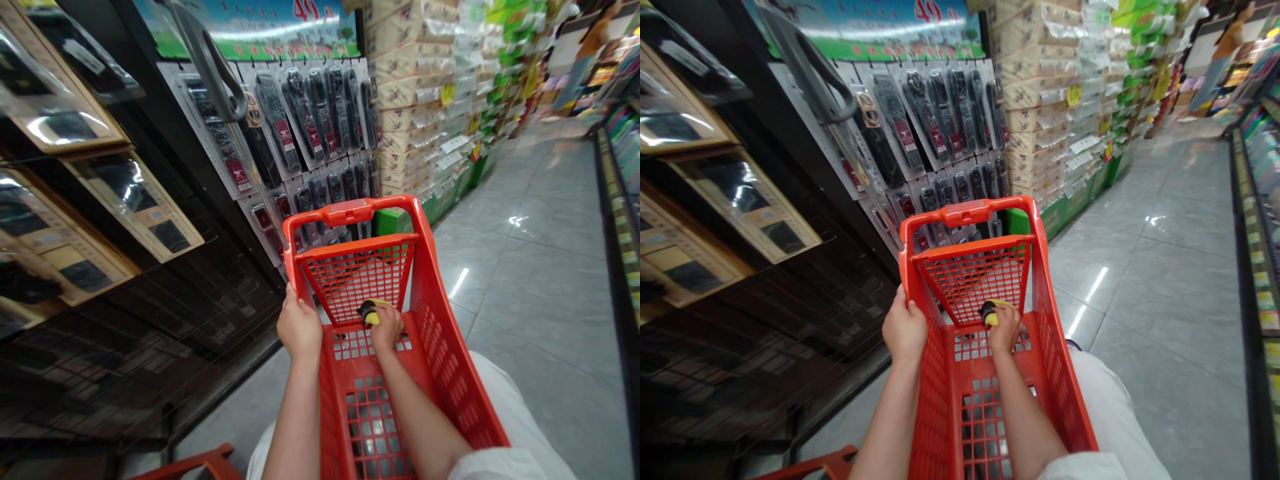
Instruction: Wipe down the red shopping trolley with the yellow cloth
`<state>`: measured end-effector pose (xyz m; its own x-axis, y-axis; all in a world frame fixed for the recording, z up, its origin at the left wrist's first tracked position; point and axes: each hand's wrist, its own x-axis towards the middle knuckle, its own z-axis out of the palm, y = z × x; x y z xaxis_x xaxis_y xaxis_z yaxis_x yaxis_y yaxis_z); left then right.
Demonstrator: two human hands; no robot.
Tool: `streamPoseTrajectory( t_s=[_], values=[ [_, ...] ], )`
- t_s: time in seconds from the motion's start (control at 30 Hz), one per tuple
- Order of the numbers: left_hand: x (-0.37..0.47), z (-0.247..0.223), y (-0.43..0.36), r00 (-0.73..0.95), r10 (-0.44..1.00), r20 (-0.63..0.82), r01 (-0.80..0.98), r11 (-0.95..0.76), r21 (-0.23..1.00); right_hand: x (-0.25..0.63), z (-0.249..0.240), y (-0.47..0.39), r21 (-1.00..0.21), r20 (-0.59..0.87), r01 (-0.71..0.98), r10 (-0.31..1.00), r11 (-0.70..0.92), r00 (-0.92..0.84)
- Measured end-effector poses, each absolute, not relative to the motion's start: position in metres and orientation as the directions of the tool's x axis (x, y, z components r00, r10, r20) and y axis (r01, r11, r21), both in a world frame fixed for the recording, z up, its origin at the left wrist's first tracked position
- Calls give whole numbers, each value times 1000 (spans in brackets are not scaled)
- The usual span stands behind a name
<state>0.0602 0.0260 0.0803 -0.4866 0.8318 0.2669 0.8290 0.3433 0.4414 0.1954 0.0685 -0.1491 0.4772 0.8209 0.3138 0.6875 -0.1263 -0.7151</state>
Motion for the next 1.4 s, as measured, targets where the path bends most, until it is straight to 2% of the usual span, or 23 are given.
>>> streamPoseTrajectory(
  t_s=[0.03, 0.1, 0.17, 0.27, 0.33, 0.43, 0.5, 0.6, 0.67, 0.73, 0.8, 0.87, 0.9, 0.97, 1.03, 1.1, 1.2, 1.27, 1.33, 1.4],
  values=[
    [61, 80, 26, -485, 833, 267, 829, 340, 444, 204, -154, 68, -779, 258, 578, 717, -242, 648],
    [61, 80, 26, -484, 832, 271, 829, 336, 447, 211, -161, 69, -841, 148, 408, 574, -356, 805],
    [63, 79, 27, -489, 829, 273, 827, 341, 446, 201, -164, 70, -850, 111, 395, 614, -349, 782],
    [65, 79, 27, -498, 825, 266, 824, 355, 442, 159, -160, 69, -832, 165, 522, 817, -185, 552],
    [65, 80, 28, -501, 824, 266, 824, 361, 436, 127, -153, 66, -766, 193, 642, 945, -22, 262],
    [65, 80, 28, -502, 820, 274, 828, 365, 426, 105, -142, 63, -594, 127, 780, 980, 199, -154],
    [64, 81, 28, -500, 820, 278, 830, 362, 425, 116, -138, 61, -498, 93, 827, 964, 261, -249],
    [64, 81, 27, -490, 827, 276, 832, 348, 432, 162, -143, 57, -433, 121, 882, 981, 187, -149],
    [64, 81, 27, -482, 831, 277, 833, 337, 439, 195, -151, 53, -453, 178, 892, 980, 0, 90],
    [65, 80, 28, -476, 835, 278, 836, 330, 439, 215, -160, 49, -513, 216, 828, 899, -227, 381],
    [68, 80, 28, -471, 839, 274, 840, 331, 431, 216, -164, 47, -560, 203, 741, 806, -370, 556],
    [70, 80, 29, -472, 840, 269, 841, 337, 423, 197, -164, 45, -560, 174, 756, 844, -339, 508],
    [71, 80, 29, -474, 838, 269, 841, 341, 421, 183, -161, 44, -548, 167, 799, 903, -248, 395],
    [72, 79, 29, -479, 834, 275, 840, 345, 419, 152, -154, 44, -514, 159, 858, 985, 28, 63],
    [72, 79, 30, -478, 831, 283, 843, 344, 413, 130, -146, 45, -469, 125, 846, 967, 253, -220],
    [71, 79, 30, -477, 831, 286, 846, 347, 404, 123, -137, 48, -429, 73, 834, 933, 348, -352],
    [70, 80, 30, -479, 831, 283, 848, 353, 396, 145, -133, 48, -392, 35, 852, 931, 347, -363],
    [70, 81, 30, -477, 835, 275, 846, 350, 402, 172, -135, 44, -381, 44, 880, 956, 283, -289],
    [70, 83, 29, -472, 840, 269, 844, 342, 413, 199, -139, 38, -360, 66, 922, 990, 140, -124],
    [70, 83, 29, -465, 844, 266, 845, 334, 419, 220, -143, 33, -326, 61, 941, 992, -86, 112]
  ],
)
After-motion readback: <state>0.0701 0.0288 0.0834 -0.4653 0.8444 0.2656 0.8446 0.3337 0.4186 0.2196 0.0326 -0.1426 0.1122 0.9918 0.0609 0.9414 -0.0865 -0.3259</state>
